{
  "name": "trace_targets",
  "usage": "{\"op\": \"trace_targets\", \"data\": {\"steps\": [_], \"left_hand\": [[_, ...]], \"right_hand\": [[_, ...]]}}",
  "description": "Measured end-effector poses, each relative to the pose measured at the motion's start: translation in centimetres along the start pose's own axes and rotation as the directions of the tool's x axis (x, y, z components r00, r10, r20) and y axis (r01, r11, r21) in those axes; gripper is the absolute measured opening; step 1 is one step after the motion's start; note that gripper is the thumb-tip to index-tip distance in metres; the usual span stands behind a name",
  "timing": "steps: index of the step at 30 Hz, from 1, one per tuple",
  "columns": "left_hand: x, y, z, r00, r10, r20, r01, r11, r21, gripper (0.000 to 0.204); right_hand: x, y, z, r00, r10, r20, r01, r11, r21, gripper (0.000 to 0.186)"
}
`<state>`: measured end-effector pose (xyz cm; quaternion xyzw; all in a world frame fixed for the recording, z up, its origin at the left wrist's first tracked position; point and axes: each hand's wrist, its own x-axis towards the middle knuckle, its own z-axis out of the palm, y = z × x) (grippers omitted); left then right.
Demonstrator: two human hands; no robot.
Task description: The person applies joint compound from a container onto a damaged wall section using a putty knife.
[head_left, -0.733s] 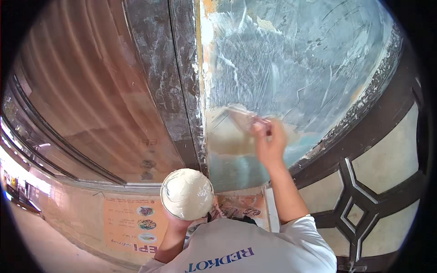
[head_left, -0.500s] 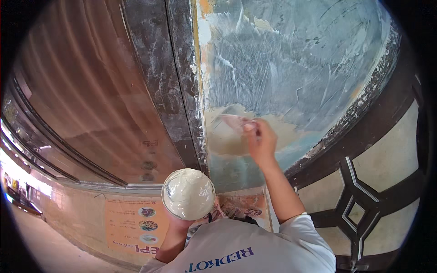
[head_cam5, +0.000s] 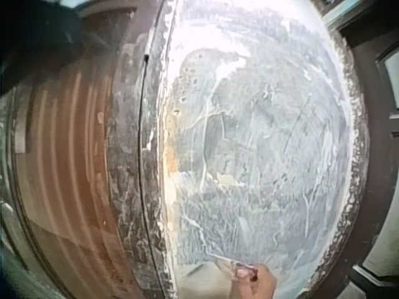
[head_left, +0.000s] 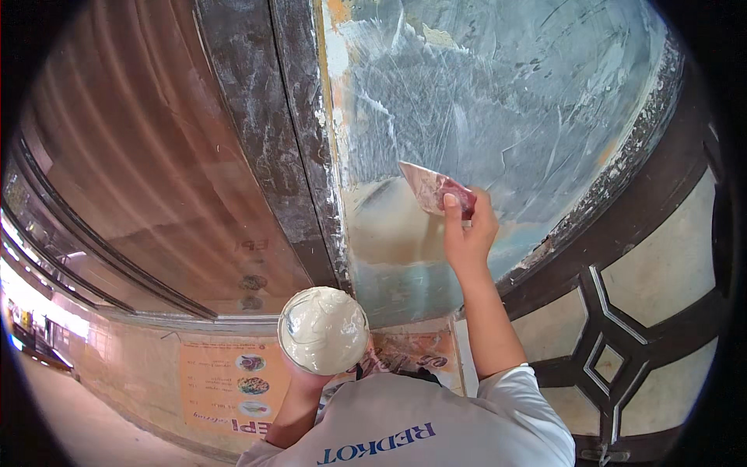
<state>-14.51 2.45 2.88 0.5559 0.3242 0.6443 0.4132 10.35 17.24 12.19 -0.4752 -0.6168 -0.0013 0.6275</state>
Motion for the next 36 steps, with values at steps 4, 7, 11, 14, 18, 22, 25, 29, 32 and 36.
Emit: {"op": "trace_targets", "data": {"steps": [4,7,11,14,18,22,25,29,32,36], "left_hand": [[0.1,0.0,0.6,0.999,-0.042,0.003,0.042,0.998,-0.053,0.070],[0.5,0.7,1.7,0.978,-0.164,-0.125,0.163,0.986,-0.015,0.089],[-0.1,-0.3,0.7,0.969,-0.181,-0.166,0.150,0.971,-0.187,0.092],[0.0,0.7,1.4,0.988,-0.082,-0.133,0.076,0.996,-0.044,0.092],[-0.2,1.0,1.5,0.962,-0.217,-0.166,0.197,0.972,-0.126,0.091],[-0.4,0.1,1.5,0.957,-0.249,-0.148,0.226,0.962,-0.156,0.087],[-0.1,0.5,1.7,0.969,-0.194,-0.154,0.189,0.981,-0.044,0.087],[-0.1,1.7,1.9,0.912,-0.387,-0.134,0.240,0.770,-0.591,0.085],[-0.2,1.6,2.1,0.916,-0.377,-0.141,0.244,0.798,-0.551,0.085],[0.2,2.7,2.8,0.899,-0.425,-0.103,0.257,0.703,-0.663,0.084]], "right_hand": [[-0.4,-1.1,0.5,0.967,-0.131,0.219,0.149,0.986,-0.070,0.020],[-0.2,-0.3,0.9,0.885,-0.232,0.404,0.317,0.935,-0.158,0.018],[1.8,-1.2,-1.3,0.985,0.109,0.131,-0.097,0.991,-0.090,0.024],[1.4,-1.1,-2.6,0.995,0.036,-0.091,-0.025,0.993,0.112,0.026],[-1.8,-0.3,-1.7,0.973,0.098,0.208,-0.115,0.991,0.069,0.020],[-4.2,1.5,1.1,0.884,-0.057,0.463,0.098,0.993,-0.065,0.015],[-2.4,1.6,1.2,0.910,-0.169,0.378,0.248,0.953,-0.171,0.014],[0.6,-1.6,-1.1,0.996,-0.061,0.066,0.067,0.993,-0.096,0.016],[0.1,-2.4,-1.1,0.979,-0.059,0.193,0.063,0.998,-0.017,0.017],[-3.2,0.0,1.3,0.848,-0.170,0.503,0.281,0.947,-0.154,0.020]]}}
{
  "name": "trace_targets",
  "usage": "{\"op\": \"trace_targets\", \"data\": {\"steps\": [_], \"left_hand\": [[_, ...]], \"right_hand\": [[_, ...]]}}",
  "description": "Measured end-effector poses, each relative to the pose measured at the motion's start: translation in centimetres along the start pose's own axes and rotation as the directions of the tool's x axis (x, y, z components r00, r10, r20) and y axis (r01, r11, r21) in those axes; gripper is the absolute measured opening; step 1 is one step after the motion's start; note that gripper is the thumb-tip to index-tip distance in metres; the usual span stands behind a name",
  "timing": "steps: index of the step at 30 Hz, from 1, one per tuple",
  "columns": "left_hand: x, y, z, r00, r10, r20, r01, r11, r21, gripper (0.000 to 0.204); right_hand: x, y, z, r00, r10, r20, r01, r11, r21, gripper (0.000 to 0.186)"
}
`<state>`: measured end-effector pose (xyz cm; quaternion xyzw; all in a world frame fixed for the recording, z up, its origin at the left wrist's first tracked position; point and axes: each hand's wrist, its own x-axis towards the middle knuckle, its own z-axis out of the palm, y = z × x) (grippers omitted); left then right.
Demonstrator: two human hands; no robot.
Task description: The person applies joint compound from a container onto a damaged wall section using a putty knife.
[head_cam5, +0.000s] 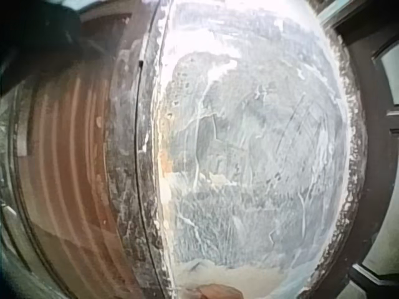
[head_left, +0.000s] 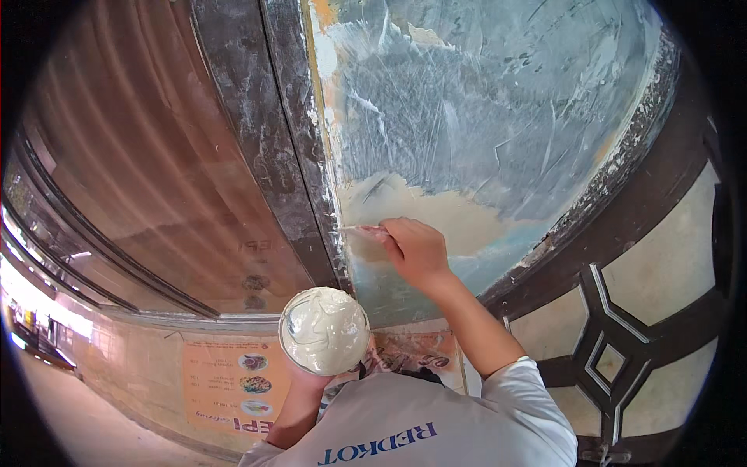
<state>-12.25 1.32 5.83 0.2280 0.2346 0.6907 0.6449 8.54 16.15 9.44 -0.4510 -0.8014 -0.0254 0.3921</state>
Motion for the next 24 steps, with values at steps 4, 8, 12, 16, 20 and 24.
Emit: {"op": "trace_targets", "data": {"steps": [4,8,12,16,20,24], "left_hand": [[0.0,0.2,-0.2,0.999,0.042,0.005,-0.042,0.989,0.142,0.087],[-0.2,0.1,-1.9,0.916,0.111,0.386,-0.194,0.964,0.183,0.061],[0.3,-0.7,-2.8,0.961,-0.092,0.261,0.161,0.953,-0.255,0.063],[-0.3,-0.5,-1.9,0.958,0.054,0.283,-0.112,0.975,0.192,0.059],[0.0,-1.1,-2.1,0.988,0.020,0.154,-0.044,0.988,0.151,0.060],[-0.2,-1.6,-0.2,0.995,0.045,0.090,-0.055,0.992,0.112,0.073]], "right_hand": [[2.1,0.6,-2.7,0.916,0.274,-0.293,-0.237,0.959,0.156,0.021],[2.5,0.0,-5.8,0.841,0.310,-0.443,-0.178,0.932,0.315,0.019],[-1.3,2.5,-1.6,0.974,0.172,-0.146,-0.127,0.953,0.275,0.020],[-3.4,4.7,-0.5,0.942,0.252,-0.221,-0.208,0.957,0.205,0.019],[-2.9,5.5,-3.1,0.585,0.564,-0.583,-0.169,0.787,0.593,0.019],[-3.4,3.5,-2.8,0.870,0.382,-0.312,-0.194,0.847,0.495,0.019]]}}
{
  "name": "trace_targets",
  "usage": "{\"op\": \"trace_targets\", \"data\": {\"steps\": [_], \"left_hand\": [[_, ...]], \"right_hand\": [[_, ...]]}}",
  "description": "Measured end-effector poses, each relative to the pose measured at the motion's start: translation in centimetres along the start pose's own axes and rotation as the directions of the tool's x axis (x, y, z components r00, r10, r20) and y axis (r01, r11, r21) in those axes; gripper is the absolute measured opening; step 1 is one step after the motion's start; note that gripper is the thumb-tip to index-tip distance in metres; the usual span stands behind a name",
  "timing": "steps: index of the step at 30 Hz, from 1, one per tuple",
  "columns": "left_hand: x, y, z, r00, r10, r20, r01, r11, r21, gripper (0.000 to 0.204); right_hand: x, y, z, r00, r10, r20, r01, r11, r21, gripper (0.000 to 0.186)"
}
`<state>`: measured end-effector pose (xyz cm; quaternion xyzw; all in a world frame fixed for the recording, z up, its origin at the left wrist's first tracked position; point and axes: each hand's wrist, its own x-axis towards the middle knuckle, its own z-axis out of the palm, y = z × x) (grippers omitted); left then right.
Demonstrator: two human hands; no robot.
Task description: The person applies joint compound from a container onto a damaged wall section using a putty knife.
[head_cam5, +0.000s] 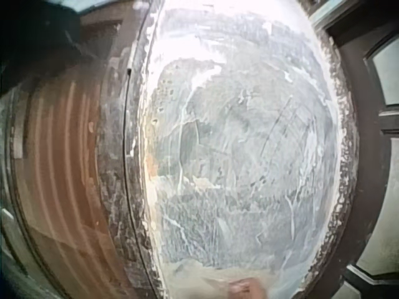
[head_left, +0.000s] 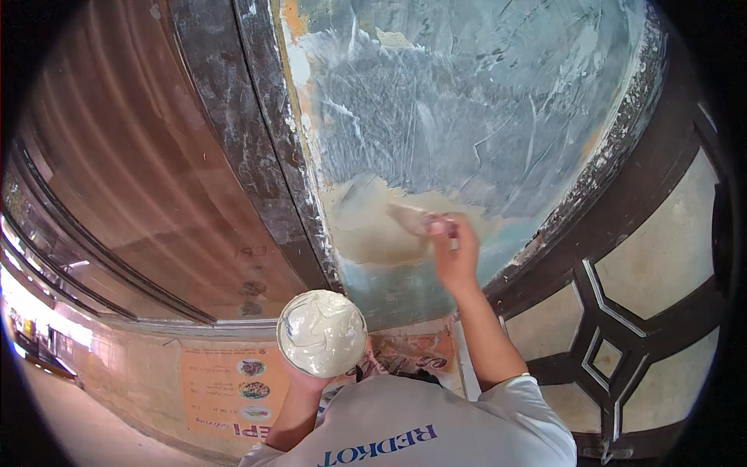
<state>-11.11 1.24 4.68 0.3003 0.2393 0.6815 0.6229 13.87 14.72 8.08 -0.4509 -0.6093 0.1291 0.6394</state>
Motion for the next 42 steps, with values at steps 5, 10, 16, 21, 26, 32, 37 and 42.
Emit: {"op": "trace_targets", "data": {"steps": [5,10,16,21,26,32,37,42], "left_hand": [[0.3,-1.3,-0.6,0.966,-0.223,0.133,0.258,0.757,-0.600,0.067],[-0.9,-1.8,-0.4,0.991,0.061,0.119,-0.072,0.993,0.093,0.075],[-0.9,-2.3,1.0,0.996,-0.080,0.044,0.088,0.968,-0.234,0.067],[-1.5,-2.6,1.9,0.992,0.042,0.120,-0.027,0.992,-0.126,0.062],[-1.6,-2.8,0.9,0.988,-0.133,-0.085,0.085,0.904,-0.420,0.063],[-1.3,-2.7,0.5,0.977,-0.172,-0.126,0.091,0.871,-0.483,0.063],[-1.4,-2.6,-0.8,0.985,-0.157,-0.071,0.105,0.873,-0.476,0.067],[-0.8,-2.1,-0.3,0.992,-0.117,-0.043,0.084,0.884,-0.459,0.066]], "right_hand": [[0.9,1.3,1.4,0.908,-0.274,0.316,0.379,0.858,-0.347,0.021],[4.7,-2.0,-1.4,0.991,-0.134,0.007,0.132,0.962,-0.241,0.020],[1.6,-1.0,0.9,0.869,-0.323,0.374,0.432,0.864,-0.258,0.016],[5.2,-2.7,2.0,0.880,-0.372,0.295,0.449,0.854,-0.262,0.014],[5.8,-5.3,2.0,0.862,-0.463,0.204,0.501,0.840,-0.210,0.011],[4.7,-2.6,4.2,0.806,-0.446,0.389,0.543,0.818,-0.189,0.010],[6.6,-6.4,3.0,0.901,-0.396,0.179,0.430,0.871,-0.239,0.014],[2.6,-3.8,4.8,0.768,-0.401,0.499,0.568,0.786,-0.242,0.012]]}}
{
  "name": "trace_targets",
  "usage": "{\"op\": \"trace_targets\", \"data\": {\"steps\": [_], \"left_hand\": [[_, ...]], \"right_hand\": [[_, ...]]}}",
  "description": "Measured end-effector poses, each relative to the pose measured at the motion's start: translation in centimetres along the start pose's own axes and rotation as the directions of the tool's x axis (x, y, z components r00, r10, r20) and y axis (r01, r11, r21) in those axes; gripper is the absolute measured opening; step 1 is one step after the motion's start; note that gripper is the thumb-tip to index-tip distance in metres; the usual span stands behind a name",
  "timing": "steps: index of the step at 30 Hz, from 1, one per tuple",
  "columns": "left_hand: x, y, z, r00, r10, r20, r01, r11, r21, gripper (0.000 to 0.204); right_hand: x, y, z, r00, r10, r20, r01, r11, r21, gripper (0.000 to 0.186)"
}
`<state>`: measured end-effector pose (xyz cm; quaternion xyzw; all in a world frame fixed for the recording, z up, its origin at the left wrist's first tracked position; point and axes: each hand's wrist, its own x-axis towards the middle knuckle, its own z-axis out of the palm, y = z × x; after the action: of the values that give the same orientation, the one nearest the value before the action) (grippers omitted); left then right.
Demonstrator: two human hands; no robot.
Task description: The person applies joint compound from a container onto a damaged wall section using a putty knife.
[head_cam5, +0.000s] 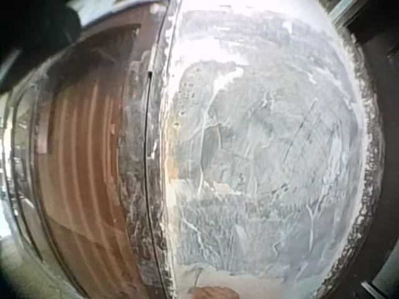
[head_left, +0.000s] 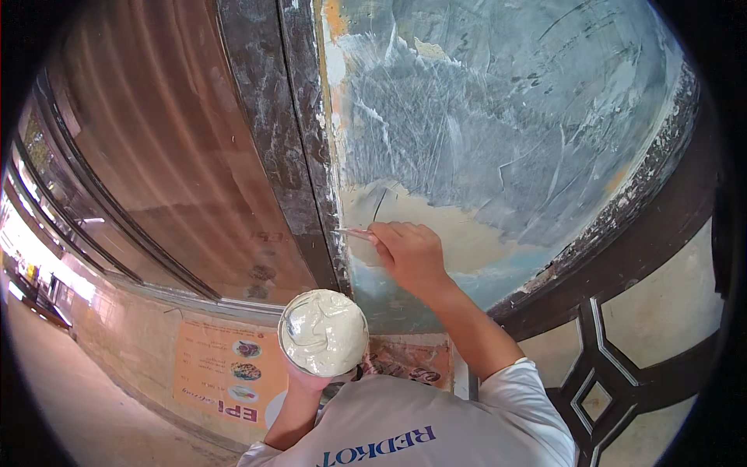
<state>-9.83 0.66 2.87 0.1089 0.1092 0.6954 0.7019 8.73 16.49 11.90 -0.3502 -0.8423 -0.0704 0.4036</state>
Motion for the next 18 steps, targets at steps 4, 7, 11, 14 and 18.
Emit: {"op": "trace_targets", "data": {"steps": [4,7,11,14,18], "left_hand": [[0.0,0.8,0.6,0.991,0.082,0.105,-0.111,0.946,0.304,0.064],[0.4,1.4,-0.4,0.992,-0.019,0.122,0.028,0.997,-0.069,0.061],[0.8,1.6,-1.3,0.997,-0.004,0.080,0.000,0.998,0.055,0.064],[1.2,1.6,-1.8,0.999,-0.035,0.028,0.032,0.995,0.090,0.066],[1.2,2.1,-1.2,0.998,-0.055,-0.017,0.055,0.998,-0.004,0.065]], "right_hand": [[1.3,2.1,-0.7,0.968,0.072,-0.241,-0.064,0.997,0.038,0.011],[2.5,1.2,-3.4,0.882,0.164,-0.441,-0.165,0.986,0.035,0.012],[1.2,-0.6,-2.5,0.929,0.173,-0.328,-0.160,0.985,0.067,0.015],[0.2,0.5,-0.1,0.971,0.116,-0.207,-0.113,0.993,0.022,0.016],[0.1,2.3,-0.9,0.889,0.239,-0.391,-0.215,0.971,0.105,0.016]]}}
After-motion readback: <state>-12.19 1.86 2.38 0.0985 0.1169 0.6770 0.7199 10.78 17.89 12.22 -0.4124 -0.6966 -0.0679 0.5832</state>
